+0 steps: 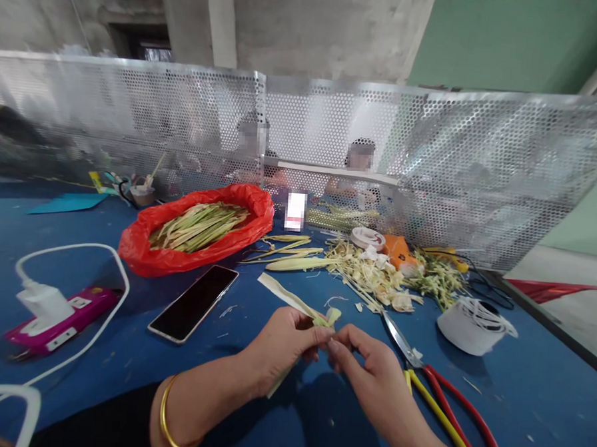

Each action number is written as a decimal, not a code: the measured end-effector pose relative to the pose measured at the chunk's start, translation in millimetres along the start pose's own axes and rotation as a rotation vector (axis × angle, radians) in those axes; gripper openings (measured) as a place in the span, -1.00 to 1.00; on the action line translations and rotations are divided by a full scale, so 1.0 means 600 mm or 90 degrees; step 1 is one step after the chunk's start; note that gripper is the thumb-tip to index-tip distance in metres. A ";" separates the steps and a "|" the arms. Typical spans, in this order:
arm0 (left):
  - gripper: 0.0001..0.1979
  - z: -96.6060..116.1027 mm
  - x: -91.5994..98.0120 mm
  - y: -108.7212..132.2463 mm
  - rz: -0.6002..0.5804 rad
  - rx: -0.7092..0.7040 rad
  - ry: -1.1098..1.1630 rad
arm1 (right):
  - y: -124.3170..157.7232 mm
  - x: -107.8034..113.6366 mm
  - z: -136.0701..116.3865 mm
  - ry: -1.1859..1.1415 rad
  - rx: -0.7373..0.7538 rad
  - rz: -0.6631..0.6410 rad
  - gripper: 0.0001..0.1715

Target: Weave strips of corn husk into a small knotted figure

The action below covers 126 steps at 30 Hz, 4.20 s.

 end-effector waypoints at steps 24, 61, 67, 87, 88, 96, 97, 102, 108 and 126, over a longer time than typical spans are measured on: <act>-0.60 -0.014 -0.008 0.009 0.016 0.148 0.042 | -0.011 -0.004 0.016 -0.476 -0.184 -0.032 -0.61; -0.71 -0.046 -0.036 0.034 -0.118 0.255 -0.147 | -0.012 0.003 -0.002 -0.242 -0.068 -0.076 -0.77; -0.74 -0.043 -0.043 0.040 -0.124 0.276 -0.143 | -0.007 0.008 -0.003 -0.174 -0.049 0.060 -0.79; -0.76 0.007 -0.015 0.015 0.002 -0.013 0.139 | -0.001 -0.018 -0.006 -0.155 0.012 0.060 -0.73; -0.77 0.006 -0.015 0.015 0.004 -0.015 0.137 | 0.000 -0.017 -0.008 -0.158 0.022 0.059 -0.72; -0.78 0.012 -0.007 0.015 0.059 -0.029 0.154 | 0.009 -0.007 -0.018 -0.145 0.036 0.046 -0.64; -0.74 0.012 -0.006 0.014 0.071 -0.027 0.163 | 0.009 -0.007 -0.017 -0.145 0.036 0.045 -0.64; -0.70 0.012 -0.009 0.014 0.064 -0.009 0.193 | 0.008 -0.007 -0.019 -0.149 0.045 0.028 -0.62; -0.68 0.009 -0.006 0.009 0.080 -0.009 0.210 | 0.007 -0.008 -0.025 -0.136 0.072 0.028 -0.61; -0.72 -0.001 -0.003 0.006 0.025 0.011 0.037 | -0.003 -0.003 -0.001 0.002 0.000 -0.004 -0.60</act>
Point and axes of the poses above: each hand's wrist, its own y-axis away from the middle knuckle, its own x-axis out of the back of the hand, z = x × y, the point moved 4 cm from there along -y, towards the middle knuckle, and after that the axes turned 15 degrees about y, right-handed, at the moved point
